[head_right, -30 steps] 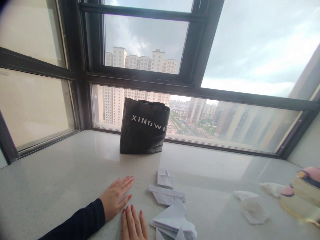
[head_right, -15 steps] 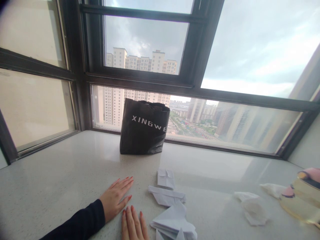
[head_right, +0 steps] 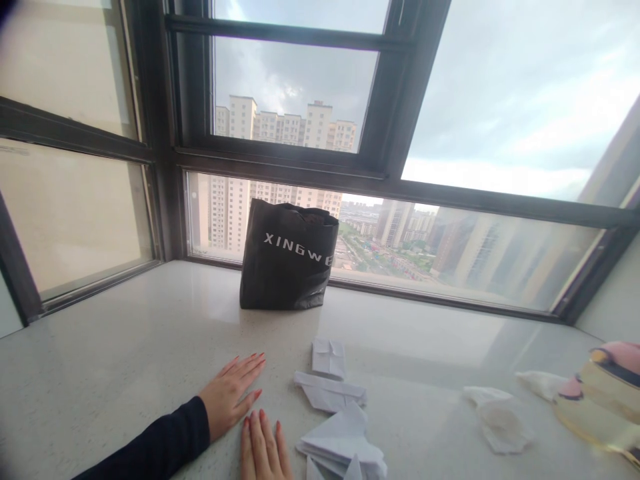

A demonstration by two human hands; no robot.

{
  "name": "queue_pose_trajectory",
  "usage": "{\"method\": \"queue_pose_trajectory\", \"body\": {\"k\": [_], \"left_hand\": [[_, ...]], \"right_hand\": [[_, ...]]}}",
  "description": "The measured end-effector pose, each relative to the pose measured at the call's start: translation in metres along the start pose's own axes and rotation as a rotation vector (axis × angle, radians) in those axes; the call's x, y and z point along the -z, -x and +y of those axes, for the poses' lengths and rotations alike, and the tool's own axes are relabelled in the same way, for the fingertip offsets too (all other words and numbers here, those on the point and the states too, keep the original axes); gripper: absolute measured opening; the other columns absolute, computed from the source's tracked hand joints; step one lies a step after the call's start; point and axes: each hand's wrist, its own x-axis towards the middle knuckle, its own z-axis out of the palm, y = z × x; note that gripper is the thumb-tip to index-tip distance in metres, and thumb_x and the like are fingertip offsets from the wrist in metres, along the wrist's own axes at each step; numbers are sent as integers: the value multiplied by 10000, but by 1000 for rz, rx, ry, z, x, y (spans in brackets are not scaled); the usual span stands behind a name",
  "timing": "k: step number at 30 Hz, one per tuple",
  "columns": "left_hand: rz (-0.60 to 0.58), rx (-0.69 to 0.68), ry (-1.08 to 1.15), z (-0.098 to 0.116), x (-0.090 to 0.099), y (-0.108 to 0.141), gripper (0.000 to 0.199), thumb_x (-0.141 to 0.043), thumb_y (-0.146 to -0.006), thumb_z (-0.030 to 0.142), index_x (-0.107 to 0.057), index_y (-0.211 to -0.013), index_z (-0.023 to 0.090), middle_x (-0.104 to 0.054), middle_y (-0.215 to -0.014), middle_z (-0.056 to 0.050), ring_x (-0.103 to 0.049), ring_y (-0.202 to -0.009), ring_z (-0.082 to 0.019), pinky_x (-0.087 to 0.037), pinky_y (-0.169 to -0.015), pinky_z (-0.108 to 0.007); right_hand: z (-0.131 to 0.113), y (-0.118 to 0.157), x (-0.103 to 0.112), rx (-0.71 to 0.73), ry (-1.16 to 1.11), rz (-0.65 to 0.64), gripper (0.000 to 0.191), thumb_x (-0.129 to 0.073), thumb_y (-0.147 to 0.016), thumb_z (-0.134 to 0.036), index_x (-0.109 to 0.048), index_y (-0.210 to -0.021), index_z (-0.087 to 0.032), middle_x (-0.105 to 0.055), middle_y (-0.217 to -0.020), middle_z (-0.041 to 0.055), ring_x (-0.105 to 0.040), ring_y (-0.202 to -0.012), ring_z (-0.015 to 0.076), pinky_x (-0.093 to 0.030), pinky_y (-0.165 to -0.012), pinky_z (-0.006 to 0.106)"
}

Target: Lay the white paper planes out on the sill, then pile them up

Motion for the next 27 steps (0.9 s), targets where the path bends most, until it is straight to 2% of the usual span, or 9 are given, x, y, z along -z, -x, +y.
{"method": "queue_pose_trajectory", "body": {"k": [4, 6, 9, 11, 14, 16, 19, 23, 27], "left_hand": [[29, -18, -24, -3, 0, -1, 463, -325, -835, 337, -337, -1256, 143, -374, -1286, -98, -348, -1160, -236, -282, -949, -433], [45, -36, -27, 1, 8, -3, 466, -299, -851, 356, -323, -1262, 136, -361, -1293, -104, -340, -1166, -239, -286, -946, -438], [79, -73, -8, 23, 24, -8, 485, -286, -861, 405, -307, -1268, 142, -335, -1309, -103, -306, -1185, -238, -281, -950, -439], [96, -124, 21, 51, 30, -11, 479, -289, -860, 427, -310, -1266, 175, -331, -1315, -82, -298, -1189, -237, -295, -943, -433], [153, -254, 31, 102, 16, -13, 528, -346, -806, 527, -326, -1254, 248, -323, -1323, -34, -306, -1175, -283, -327, -905, -466], [220, -447, -42, 132, -6, -13, 393, -368, -838, 436, -365, -1216, 328, -304, -1333, 7, -337, -1151, -308, -349, -865, -491], [279, -509, -62, 155, -30, -14, 359, -376, -843, 397, -365, -1201, 373, -263, -1350, 12, -357, -1114, -379, -348, -791, -579], [-7, -339, 81, 145, -11, -13, 535, -400, -779, 518, -261, -1266, 346, -240, -1358, -64, -323, -1113, -425, -326, -753, -635], [-124, -169, 160, 112, 22, -10, 565, -487, -738, 309, -279, -1263, 301, -261, -1347, -77, -380, -1100, -345, -362, -826, -525]], "right_hand": [[7, -26, 33, 47, -5, 83, 457, -345, -835, -328, -350, -1260, -160, -620, -1024, 77, -553, -968, 210, -467, -765, 297], [20, -51, 66, 83, -9, 8, 502, -372, -815, -332, -317, -1272, -131, -559, -1119, 103, -517, -1017, 219, -464, -771, 303], [54, -88, 111, -115, -17, -104, 454, -341, -819, -231, -312, -1269, -171, -469, -1220, 85, -439, -1096, 209, -414, -854, 355], [83, -103, 124, -205, -49, -144, 400, -353, -815, -248, -389, -1213, -216, -497, -1183, 68, -435, -1090, 209, -388, -877, 382], [122, -107, 112, -290, -118, -264, 349, -353, -818, -298, -479, -1127, -197, -506, -1153, 85, -426, -1089, 203, -347, -912, 379], [141, -101, 93, -331, -142, -375, 370, -368, -808, -367, -495, -1118, -211, -466, -1197, 87, -373, -1138, 214, -313, -932, 386], [155, -88, 69, -402, -162, -584, 525, -439, -730, -513, -438, -1188, -255, -365, -1292, 86, -237, -1220, 268, -277, -935, 429], [162, -73, 57, -492, -166, -752, 604, -473, -695, -534, -391, -1226, -259, -375, -1286, 103, -252, -1209, 294, -271, -913, 450], [157, -64, 56, -546, -83, -625, 444, -462, -759, -359, -452, -1176, -211, -525, -1132, 116, -455, -1050, 255, -327, -855, 402]]}}
